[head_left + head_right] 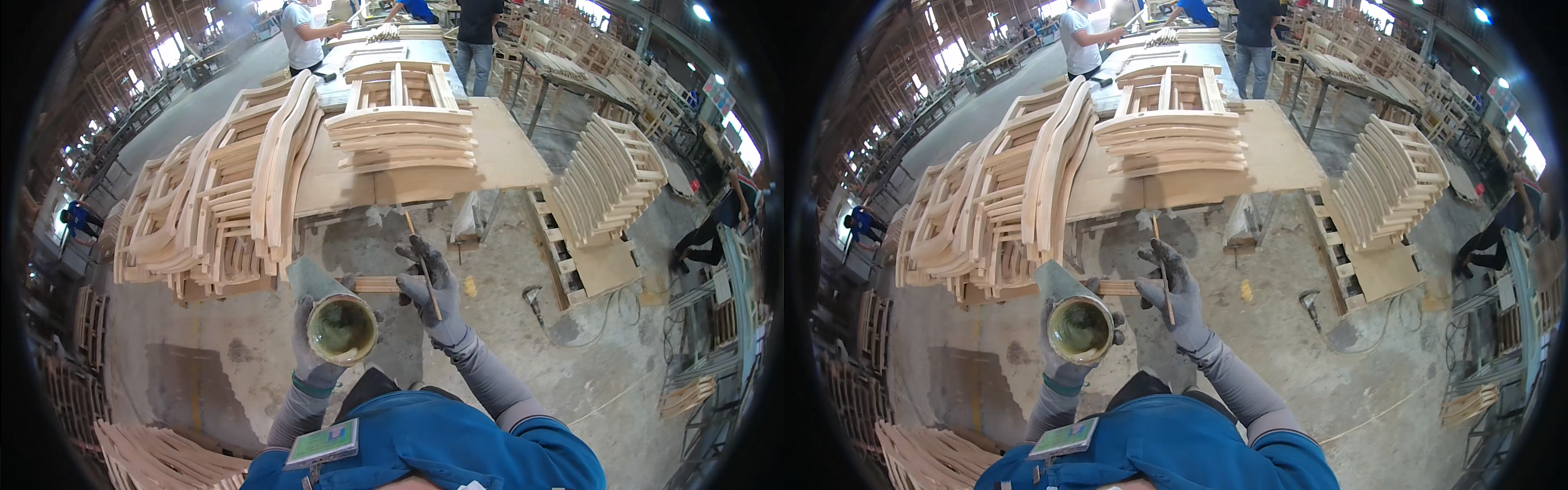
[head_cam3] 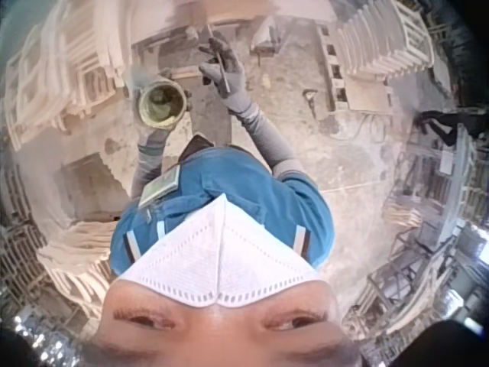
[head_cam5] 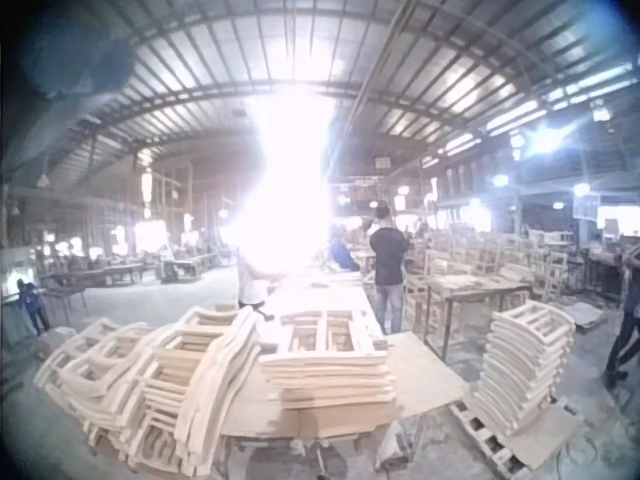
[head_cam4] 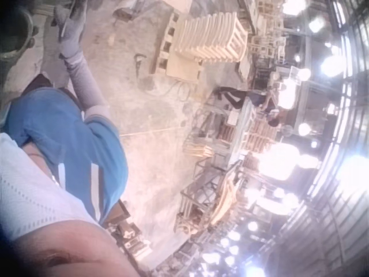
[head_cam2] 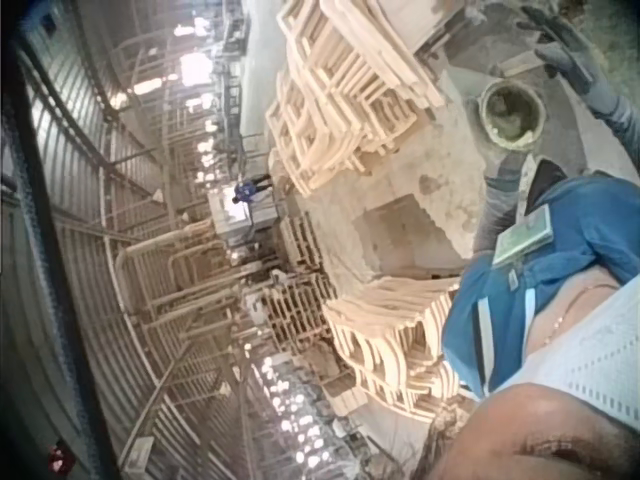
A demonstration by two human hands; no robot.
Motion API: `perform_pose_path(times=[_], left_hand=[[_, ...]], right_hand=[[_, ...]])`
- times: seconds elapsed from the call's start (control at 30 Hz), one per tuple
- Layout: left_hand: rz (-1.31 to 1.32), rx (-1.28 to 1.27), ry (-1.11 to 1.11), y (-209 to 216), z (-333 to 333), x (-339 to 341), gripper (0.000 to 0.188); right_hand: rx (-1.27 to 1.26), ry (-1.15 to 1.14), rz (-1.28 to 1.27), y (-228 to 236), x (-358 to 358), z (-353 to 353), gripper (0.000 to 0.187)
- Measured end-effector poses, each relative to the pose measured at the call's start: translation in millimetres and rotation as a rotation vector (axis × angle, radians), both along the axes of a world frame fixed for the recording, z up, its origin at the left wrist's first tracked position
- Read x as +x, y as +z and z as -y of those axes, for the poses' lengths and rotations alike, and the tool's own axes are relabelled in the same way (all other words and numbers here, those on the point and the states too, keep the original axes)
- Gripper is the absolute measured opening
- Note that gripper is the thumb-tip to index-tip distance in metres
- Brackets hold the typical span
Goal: The person applies glue to the joints of wooden chair frames using a brush and a small container. They repeatedly dip the brush into the container and apply glue to multiple chair frames arranged on a workbench in a workshop.
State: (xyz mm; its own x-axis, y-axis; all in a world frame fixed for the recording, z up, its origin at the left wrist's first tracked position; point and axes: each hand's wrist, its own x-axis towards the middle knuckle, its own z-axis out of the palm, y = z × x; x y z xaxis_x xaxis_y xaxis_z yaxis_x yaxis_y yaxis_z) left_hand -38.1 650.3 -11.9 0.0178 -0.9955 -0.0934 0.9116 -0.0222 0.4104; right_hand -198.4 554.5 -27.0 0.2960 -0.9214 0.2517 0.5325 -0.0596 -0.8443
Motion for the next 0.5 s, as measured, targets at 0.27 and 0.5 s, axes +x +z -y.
perform_pose_path(times=[0.27, 0.5], left_hand=[[0.18, -0.089, -0.154, -13, 126, 18, 0.066], [-0.022, -0.082, 0.039, -16, 274, 117, 0.066]], right_hand=[[-0.087, -0.064, -0.036, -15, 26, 91, 0.047], [-0.119, -0.402, -0.216, -9, 44, 231, 0.028]])
